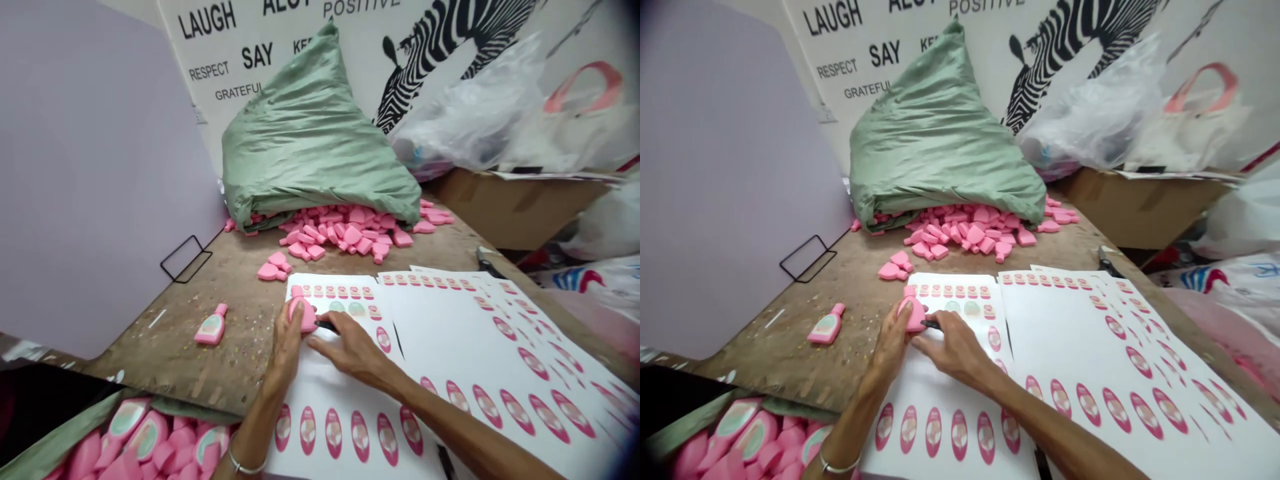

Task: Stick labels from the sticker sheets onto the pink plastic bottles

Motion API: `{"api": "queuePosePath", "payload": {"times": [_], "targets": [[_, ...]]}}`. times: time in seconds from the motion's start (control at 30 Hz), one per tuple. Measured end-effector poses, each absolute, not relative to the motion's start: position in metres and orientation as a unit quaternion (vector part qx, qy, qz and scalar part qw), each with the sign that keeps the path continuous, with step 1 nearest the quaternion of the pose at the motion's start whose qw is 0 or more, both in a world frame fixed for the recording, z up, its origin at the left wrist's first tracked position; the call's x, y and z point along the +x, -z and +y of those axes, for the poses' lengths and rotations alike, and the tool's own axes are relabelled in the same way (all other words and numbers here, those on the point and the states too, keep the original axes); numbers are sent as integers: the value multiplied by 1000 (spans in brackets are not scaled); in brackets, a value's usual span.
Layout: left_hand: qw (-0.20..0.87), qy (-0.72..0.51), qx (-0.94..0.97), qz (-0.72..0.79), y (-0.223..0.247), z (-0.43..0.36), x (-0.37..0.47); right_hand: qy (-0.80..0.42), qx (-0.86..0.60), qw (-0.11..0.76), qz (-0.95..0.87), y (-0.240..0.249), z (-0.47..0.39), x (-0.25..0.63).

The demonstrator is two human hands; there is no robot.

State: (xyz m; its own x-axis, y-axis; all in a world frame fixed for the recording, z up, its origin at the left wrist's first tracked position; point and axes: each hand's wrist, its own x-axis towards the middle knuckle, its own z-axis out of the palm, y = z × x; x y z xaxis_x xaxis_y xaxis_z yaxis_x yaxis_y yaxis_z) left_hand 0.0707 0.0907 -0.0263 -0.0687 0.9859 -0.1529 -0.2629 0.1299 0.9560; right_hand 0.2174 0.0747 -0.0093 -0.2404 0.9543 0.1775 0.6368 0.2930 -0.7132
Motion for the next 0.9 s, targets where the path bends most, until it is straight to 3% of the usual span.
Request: {"api": "queuePosePath", "payload": {"times": [0.07,0.2,0.37,0.9], "targets": [[598,-530,375,470,22,86,79,-274,-561,312,-716,14,72,249],[631,-486,405,449,16,86,101,-138,-696,280,-647,30,99,308],[643,-450,431,446,25,101,140,-23,-665,250,-704,49,111,320],[647,-426,455,439,44,111,147,-37,-636,260,-726,58,110,318]]}}
